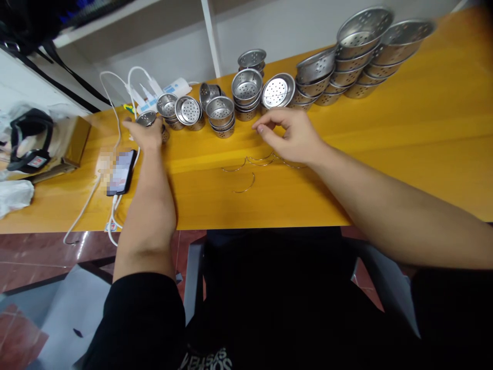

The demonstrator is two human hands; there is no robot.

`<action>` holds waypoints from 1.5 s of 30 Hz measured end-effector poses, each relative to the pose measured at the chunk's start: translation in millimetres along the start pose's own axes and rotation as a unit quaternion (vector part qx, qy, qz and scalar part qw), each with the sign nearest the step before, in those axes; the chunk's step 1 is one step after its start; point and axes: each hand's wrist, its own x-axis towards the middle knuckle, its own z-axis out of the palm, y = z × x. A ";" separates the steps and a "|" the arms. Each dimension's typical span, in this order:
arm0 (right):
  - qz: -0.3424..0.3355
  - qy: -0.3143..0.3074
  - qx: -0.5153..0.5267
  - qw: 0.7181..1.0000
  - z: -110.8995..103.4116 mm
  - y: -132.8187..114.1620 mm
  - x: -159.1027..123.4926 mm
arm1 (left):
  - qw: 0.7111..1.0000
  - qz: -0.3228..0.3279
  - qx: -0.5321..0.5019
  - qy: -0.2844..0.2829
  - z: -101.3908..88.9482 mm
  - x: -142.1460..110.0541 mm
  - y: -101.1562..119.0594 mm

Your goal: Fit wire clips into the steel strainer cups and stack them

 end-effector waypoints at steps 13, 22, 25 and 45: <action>-0.011 -0.004 0.005 1.000 -0.9 4.6 -0.8 | 0.974 -0.152 0.038 0.161 10.6 -31.2 58.6; -0.003 -0.009 0.007 1.000 0.0 4.4 -1.5 | 0.977 -0.120 0.028 0.173 15.4 -38.6 67.0; 0.001 -0.009 -0.002 1.000 0.2 4.4 -1.1 | 0.977 -0.131 0.019 0.167 13.2 -40.8 79.5; 0.104 -0.270 -0.304 0.907 -62.9 -11.5 17.9 | 0.945 0.178 -0.092 0.257 20.0 -34.9 143.9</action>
